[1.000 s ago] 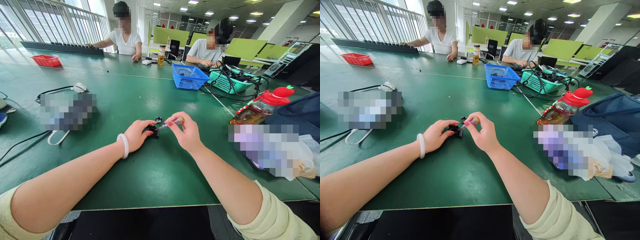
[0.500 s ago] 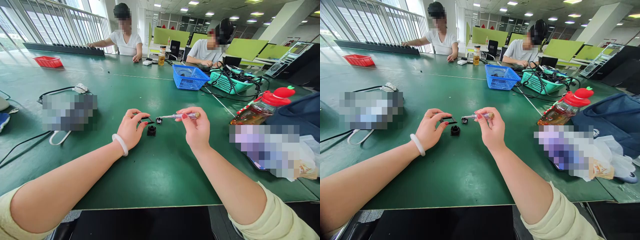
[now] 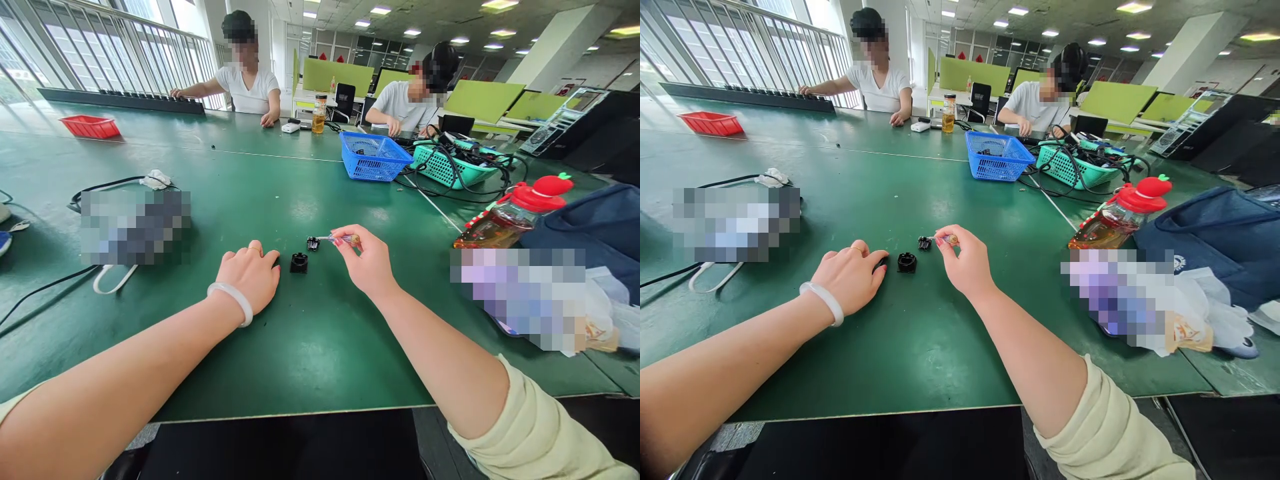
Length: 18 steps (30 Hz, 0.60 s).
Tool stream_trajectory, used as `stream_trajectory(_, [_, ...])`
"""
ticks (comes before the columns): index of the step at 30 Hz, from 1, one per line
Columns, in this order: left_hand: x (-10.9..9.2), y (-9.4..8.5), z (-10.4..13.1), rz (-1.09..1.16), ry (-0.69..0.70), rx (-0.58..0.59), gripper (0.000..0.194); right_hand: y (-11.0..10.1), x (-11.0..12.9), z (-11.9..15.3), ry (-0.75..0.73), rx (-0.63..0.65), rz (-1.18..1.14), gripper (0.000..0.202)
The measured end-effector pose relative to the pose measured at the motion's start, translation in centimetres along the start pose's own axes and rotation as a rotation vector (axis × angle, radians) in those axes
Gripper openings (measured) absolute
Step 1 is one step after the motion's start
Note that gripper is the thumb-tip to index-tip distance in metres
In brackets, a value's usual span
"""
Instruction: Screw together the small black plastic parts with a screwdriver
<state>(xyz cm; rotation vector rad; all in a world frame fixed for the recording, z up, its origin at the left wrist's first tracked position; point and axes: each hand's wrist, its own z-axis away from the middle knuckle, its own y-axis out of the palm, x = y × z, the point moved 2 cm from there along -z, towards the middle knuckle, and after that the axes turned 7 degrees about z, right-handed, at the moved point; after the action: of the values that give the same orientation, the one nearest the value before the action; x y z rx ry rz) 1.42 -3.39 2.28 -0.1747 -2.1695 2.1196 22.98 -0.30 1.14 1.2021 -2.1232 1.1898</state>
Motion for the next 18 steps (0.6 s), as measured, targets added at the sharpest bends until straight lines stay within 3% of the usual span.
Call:
stream_trajectory(4, [-0.5, 0.1, 0.0, 0.069, 0.064, -0.111, 0.054, -0.2, 0.7, 0.3, -0.022, -0.025, -0.030, 0.011])
stream_trajectory(7, [-1.0, 0.6, -0.4, 0.186, 0.210, -0.161, 0.062, -0.2, 1.1, 0.7, -0.033, -0.014, -0.093, 0.017])
stream_trajectory(13, [-1.7, 2.5, -1.9, 0.386, 0.396, 0.004, 0.054, -0.4, 1.4, 1.0, -0.066, -0.075, -0.216, 0.024])
stream_trajectory(18, [-1.3, 2.9, -3.0, 0.501, 0.451, -0.005, 0.036, -0.7, 1.0, 0.7, -0.062, -0.157, -0.270, 0.023])
